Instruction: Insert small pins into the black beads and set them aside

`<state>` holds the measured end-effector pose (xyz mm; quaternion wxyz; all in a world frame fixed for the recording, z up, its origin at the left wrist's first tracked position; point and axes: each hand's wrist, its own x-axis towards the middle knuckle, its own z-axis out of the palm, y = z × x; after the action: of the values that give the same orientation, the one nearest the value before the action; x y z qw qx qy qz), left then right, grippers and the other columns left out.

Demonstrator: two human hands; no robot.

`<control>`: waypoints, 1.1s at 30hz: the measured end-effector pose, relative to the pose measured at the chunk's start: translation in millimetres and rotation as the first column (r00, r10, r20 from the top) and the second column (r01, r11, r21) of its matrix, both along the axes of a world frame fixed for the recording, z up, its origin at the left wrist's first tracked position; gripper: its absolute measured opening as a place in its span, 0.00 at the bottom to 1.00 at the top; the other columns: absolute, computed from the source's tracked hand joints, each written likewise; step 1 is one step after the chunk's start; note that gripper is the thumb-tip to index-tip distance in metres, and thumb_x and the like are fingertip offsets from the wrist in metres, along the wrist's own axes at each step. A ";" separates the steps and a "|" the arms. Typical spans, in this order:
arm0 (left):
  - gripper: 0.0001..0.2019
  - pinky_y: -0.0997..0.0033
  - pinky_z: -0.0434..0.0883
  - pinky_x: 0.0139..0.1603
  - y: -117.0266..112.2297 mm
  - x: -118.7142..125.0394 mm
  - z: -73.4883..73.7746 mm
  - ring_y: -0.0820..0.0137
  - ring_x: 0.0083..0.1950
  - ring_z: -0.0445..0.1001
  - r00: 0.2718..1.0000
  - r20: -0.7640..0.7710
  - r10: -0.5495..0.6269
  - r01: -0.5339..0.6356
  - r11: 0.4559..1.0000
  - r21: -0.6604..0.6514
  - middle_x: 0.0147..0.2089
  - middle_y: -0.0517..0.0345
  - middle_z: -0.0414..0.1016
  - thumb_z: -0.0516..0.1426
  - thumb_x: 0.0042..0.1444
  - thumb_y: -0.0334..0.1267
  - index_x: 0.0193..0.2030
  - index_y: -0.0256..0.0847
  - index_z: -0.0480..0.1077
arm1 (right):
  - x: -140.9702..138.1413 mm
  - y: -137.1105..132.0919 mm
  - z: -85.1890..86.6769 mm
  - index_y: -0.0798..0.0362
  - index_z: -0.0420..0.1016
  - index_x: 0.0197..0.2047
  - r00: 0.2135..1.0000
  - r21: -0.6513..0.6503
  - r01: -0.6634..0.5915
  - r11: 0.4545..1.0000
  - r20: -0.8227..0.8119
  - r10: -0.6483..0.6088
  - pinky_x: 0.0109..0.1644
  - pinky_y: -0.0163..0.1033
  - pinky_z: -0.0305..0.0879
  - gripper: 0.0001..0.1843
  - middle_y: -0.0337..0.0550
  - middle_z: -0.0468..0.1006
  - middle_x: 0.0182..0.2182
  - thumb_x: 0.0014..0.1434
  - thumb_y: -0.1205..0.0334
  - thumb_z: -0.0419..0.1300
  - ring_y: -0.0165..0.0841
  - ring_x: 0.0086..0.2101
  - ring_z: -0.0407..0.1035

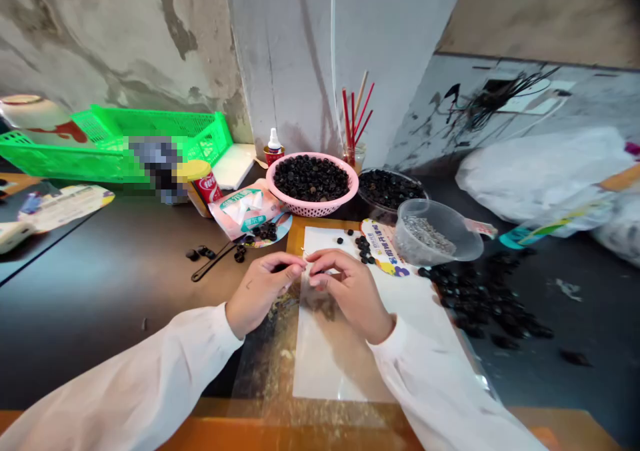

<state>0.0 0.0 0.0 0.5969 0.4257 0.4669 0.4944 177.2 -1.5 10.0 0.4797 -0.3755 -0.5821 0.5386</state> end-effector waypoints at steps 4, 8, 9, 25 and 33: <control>0.20 0.76 0.48 0.21 -2.0 2.2 4.1 0.80 0.20 0.53 1.000 0.021 0.001 0.000 0.999 -0.054 0.21 0.62 0.69 0.73 0.38 0.51 0.34 0.39 0.81 | -4.4 1.4 -1.8 0.49 0.82 0.32 0.993 -0.095 0.029 0.995 -0.115 -0.040 0.36 0.37 0.72 0.07 0.40 0.80 0.35 0.49 0.60 0.72 0.32 0.33 0.72; 0.18 0.77 0.50 0.20 -1.6 3.3 7.7 0.81 0.20 0.55 0.999 0.021 0.039 -0.038 0.999 -0.029 0.23 0.60 0.74 0.74 0.36 0.48 0.32 0.40 0.81 | -7.2 3.6 -4.1 0.50 0.83 0.34 0.972 -0.293 0.004 0.956 -0.223 -0.072 0.41 0.39 0.73 0.14 0.39 0.82 0.34 0.43 0.56 0.76 0.32 0.34 0.74; 0.17 0.77 0.51 0.20 -1.4 3.4 8.0 0.81 0.20 0.55 0.999 0.015 0.045 -0.045 0.999 -0.021 0.23 0.61 0.74 0.74 0.37 0.48 0.31 0.41 0.81 | -7.6 3.8 -3.8 0.50 0.82 0.33 0.965 -0.345 -0.002 0.939 -0.246 -0.089 0.41 0.39 0.74 0.15 0.39 0.82 0.34 0.43 0.54 0.76 0.32 0.34 0.75; 0.07 0.62 0.78 0.46 -8.9 3.1 17.4 0.59 0.41 0.82 0.938 -0.320 0.131 -0.062 0.974 0.217 0.37 0.53 0.85 0.71 0.46 0.42 0.33 0.47 0.84 | -13.5 -7.9 -0.1 0.50 0.81 0.35 0.906 -0.525 -0.034 0.850 -0.375 -0.196 0.37 0.31 0.71 0.22 0.38 0.81 0.35 0.40 0.47 0.78 0.29 0.37 0.75; 0.01 0.66 0.78 0.38 -14.6 3.3 23.1 0.62 0.36 0.81 0.923 -0.310 0.228 -0.090 0.911 0.403 0.33 0.55 0.84 0.69 0.48 0.37 0.30 0.48 0.83 | -18.0 -14.9 1.5 0.52 0.76 0.30 0.896 -0.537 -0.066 0.841 -0.404 -0.187 0.37 0.31 0.70 0.20 0.35 0.76 0.30 0.42 0.50 0.78 0.27 0.33 0.71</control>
<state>3.3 -14.6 23.1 0.3670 0.5745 0.4942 0.5396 159.1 -16.3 11.5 0.4912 -0.3816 -0.2711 0.7346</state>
